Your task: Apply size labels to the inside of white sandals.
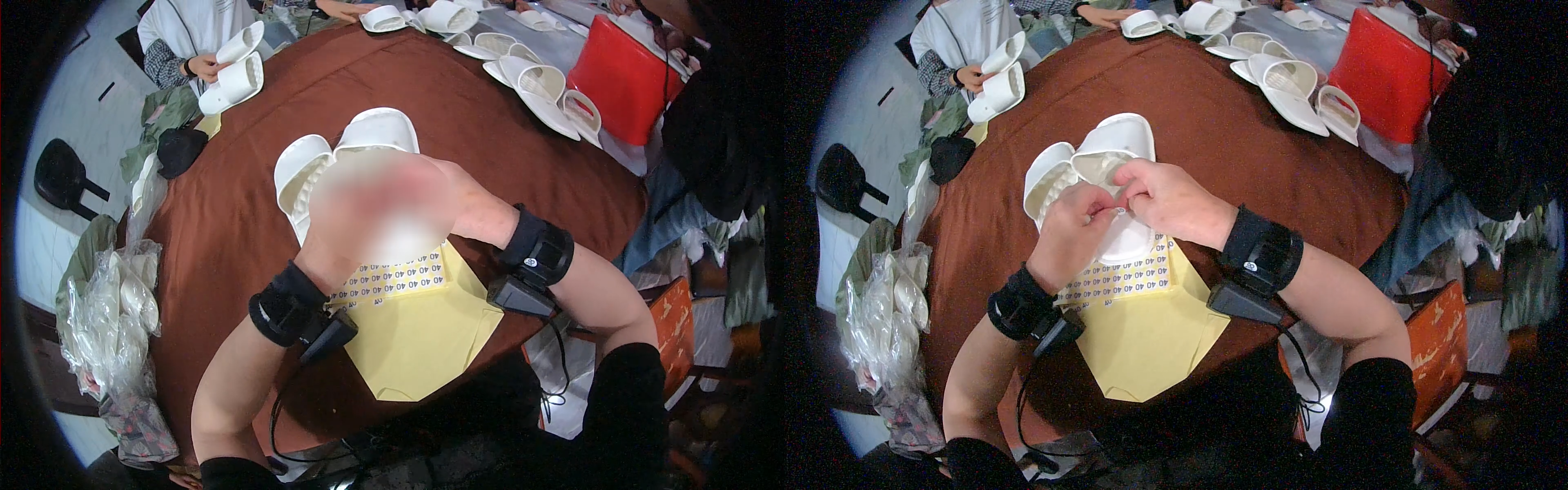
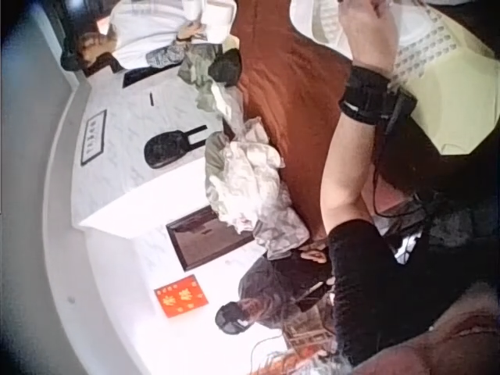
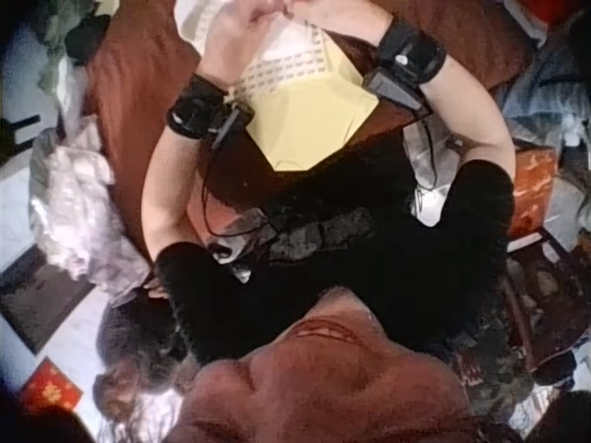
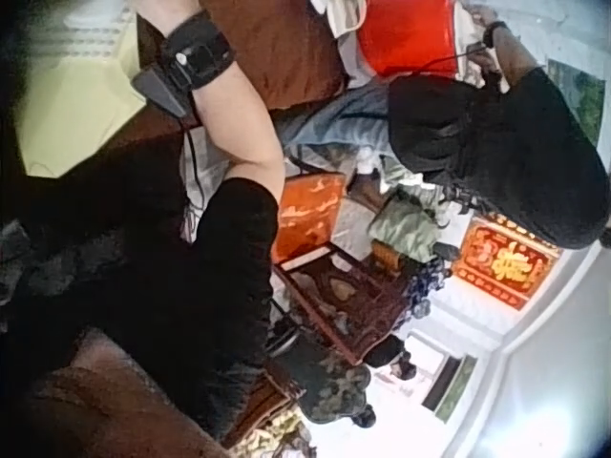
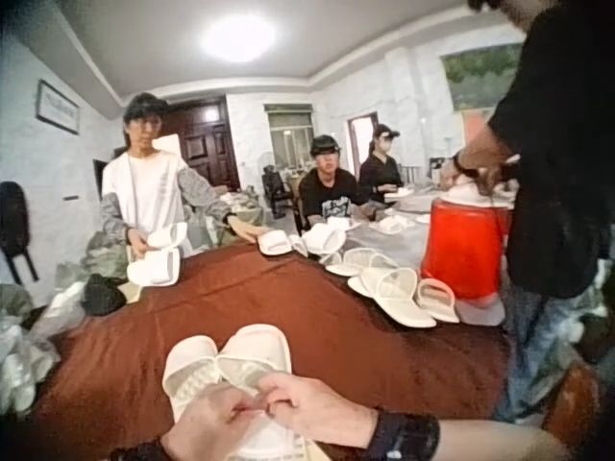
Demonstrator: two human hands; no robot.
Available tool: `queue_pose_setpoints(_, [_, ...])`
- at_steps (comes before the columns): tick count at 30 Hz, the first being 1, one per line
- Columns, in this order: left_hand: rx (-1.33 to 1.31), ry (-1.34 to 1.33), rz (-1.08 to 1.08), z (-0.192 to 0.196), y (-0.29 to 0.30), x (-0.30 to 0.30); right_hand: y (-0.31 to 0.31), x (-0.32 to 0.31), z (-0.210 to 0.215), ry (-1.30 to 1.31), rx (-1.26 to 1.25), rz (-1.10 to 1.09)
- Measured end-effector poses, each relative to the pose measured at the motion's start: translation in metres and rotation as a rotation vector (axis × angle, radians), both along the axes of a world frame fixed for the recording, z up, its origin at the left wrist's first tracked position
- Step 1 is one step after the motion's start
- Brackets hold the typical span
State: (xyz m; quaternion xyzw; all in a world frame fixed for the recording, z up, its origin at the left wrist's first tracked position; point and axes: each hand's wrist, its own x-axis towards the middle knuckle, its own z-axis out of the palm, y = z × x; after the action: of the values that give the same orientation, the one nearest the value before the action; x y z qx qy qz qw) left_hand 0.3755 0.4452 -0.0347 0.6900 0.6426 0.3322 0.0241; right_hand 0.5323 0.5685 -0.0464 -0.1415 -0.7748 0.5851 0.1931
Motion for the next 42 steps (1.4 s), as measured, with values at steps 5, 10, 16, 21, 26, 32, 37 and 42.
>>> queue_pose_setpoints(5, [-0.019,0.03,-0.017,0.002,0.001,0.0,-0.001,0.0,0.002,-0.019,0.035,0.0])
queue_pose_setpoints(10, [-0.038,0.076,-0.039,0.007,0.003,0.003,0.0,0.0,0.0,0.002,0.013,0.006])
queue_pose_setpoints(16, [-0.263,-0.037,-0.002,0.008,0.007,-0.014,0.003,-0.001,-0.004,0.038,0.072,-0.025])
queue_pose_setpoints(21, [-0.286,-0.018,-0.011,0.008,0.011,-0.015,0.003,0.0,-0.002,0.014,0.098,-0.038])
queue_pose_setpoints(26, [-0.354,-0.118,0.043,0.007,0.011,-0.016,0.0,-0.001,-0.004,0.017,0.099,-0.036])
queue_pose_setpoints(32, [-0.433,-0.158,0.059,0.004,0.014,-0.017,-0.001,0.002,0.0,0.054,0.075,-0.034])
queue_pose_setpoints(37, [-0.318,-0.293,0.012,-0.011,0.018,-0.026,0.004,0.001,-0.008,0.095,0.182,0.065])
queue_pose_setpoints(42, [-0.292,-0.18,0.027,0.003,0.011,-0.015,0.001,0.005,-0.004,0.169,0.468,0.043])
